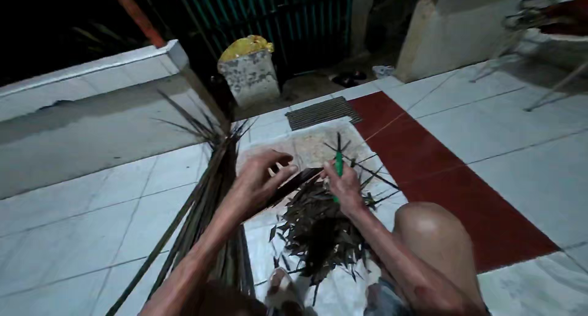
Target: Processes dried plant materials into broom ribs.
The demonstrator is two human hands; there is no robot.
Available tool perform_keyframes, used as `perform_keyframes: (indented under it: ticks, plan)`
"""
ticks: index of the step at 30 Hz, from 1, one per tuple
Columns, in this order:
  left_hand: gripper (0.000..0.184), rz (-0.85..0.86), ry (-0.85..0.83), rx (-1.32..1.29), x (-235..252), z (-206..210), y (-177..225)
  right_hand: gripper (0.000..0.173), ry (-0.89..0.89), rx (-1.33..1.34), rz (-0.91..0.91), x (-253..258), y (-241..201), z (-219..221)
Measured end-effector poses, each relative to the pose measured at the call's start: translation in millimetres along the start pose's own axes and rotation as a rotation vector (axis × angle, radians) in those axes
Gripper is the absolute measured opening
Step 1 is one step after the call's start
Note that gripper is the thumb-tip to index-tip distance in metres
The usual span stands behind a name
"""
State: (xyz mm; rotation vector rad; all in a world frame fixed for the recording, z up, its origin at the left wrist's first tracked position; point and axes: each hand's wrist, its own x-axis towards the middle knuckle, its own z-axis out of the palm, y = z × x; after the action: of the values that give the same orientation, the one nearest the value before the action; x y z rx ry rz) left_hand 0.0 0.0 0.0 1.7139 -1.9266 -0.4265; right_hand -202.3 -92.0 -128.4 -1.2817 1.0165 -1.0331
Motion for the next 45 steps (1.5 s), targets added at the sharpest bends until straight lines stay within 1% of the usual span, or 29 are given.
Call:
perform_keyframes:
  ticks: [2, 3, 5, 8, 10, 14, 18, 21, 23, 25, 27, 29, 30, 32, 34, 39, 42, 45]
  plan:
    - [0.054, -0.117, -0.215, -0.007, 7.9, 18.2, -29.6, 0.029, -0.016, 0.023, 0.001, 0.2, 1.2, -0.3]
    - [0.056, -0.152, -0.289, -0.039, 10.1, 24.8, -37.2, 0.028, -0.016, 0.047, 0.004, 0.2, 1.4, -0.6]
    - [0.05, -0.192, -0.392, -0.169, 10.4, 34.6, -45.7, 0.029, -0.026, 0.081, 0.002, 1.4, 4.7, -2.5]
    - [0.038, -0.269, -0.533, -0.484, 7.4, 46.1, -45.1, 0.028, -0.033, 0.089, 0.005, 3.7, 8.1, -3.8]
    - [0.035, -0.324, -0.549, -0.618, 5.4, 53.1, -44.8, 0.028, -0.028, 0.072, 0.023, 4.3, 8.4, -3.3]
    - [0.033, -0.366, -0.507, -0.795, 3.2, 63.9, -59.3, 0.022, -0.014, 0.101, 0.016, 4.6, 7.8, -4.3]
    - [0.032, -0.415, -0.487, -0.934, 1.0, 63.7, -62.9, 0.029, -0.041, 0.088, 0.003, 5.8, 9.1, -3.7]
    - [0.031, -0.432, -0.438, -0.995, 1.7, 62.7, -62.7, 0.031, -0.019, 0.036, 0.016, 5.3, 13.2, -1.2]
    - [0.031, -0.417, -0.384, -0.98, 3.3, 59.8, -66.0, 0.028, -0.002, -0.048, 0.019, 5.8, 15.5, 0.3]
    - [0.031, -0.408, -0.326, -0.893, 2.7, 56.0, -68.0, 0.027, -0.011, -0.148, 0.024, 7.6, 19.6, -0.5]
    - [0.03, -0.37, -0.257, -0.688, 1.5, 55.7, -71.2, 0.035, -0.064, -0.225, 0.061, 7.3, 21.8, -3.2]
    - [0.03, -0.323, -0.197, -0.489, 0.2, 59.0, -79.2, 0.037, -0.092, -0.302, 0.052, 3.6, 20.8, -1.8]
    - [0.031, -0.321, -0.177, -0.437, -0.8, 60.2, -81.6, 0.039, -0.113, -0.347, 0.034, 1.3, 19.0, -0.3]
    - [0.031, -0.337, -0.143, -0.37, -2.1, 61.9, -84.1, 0.049, -0.202, -0.398, -0.011, -3.1, 15.3, 3.6]
    - [0.031, -0.352, -0.11, -0.3, -0.5, 64.7, -90.6, 0.053, -0.283, -0.345, -0.06, -5.9, 20.1, 9.0]
    - [0.034, -0.374, -0.074, -0.136, 1.1, 67.5, -88.7, 0.037, -0.391, -0.353, -0.125, -16.4, 19.5, 21.8]
    - [0.032, -0.349, -0.096, -0.078, 0.4, 67.2, -80.2, 0.037, -0.427, -0.344, -0.118, -18.4, 23.1, 25.5]
    - [0.033, -0.304, -0.086, -0.017, -0.1, 69.0, -80.4, 0.036, -0.445, -0.33, -0.105, -19.0, 23.7, 26.1]
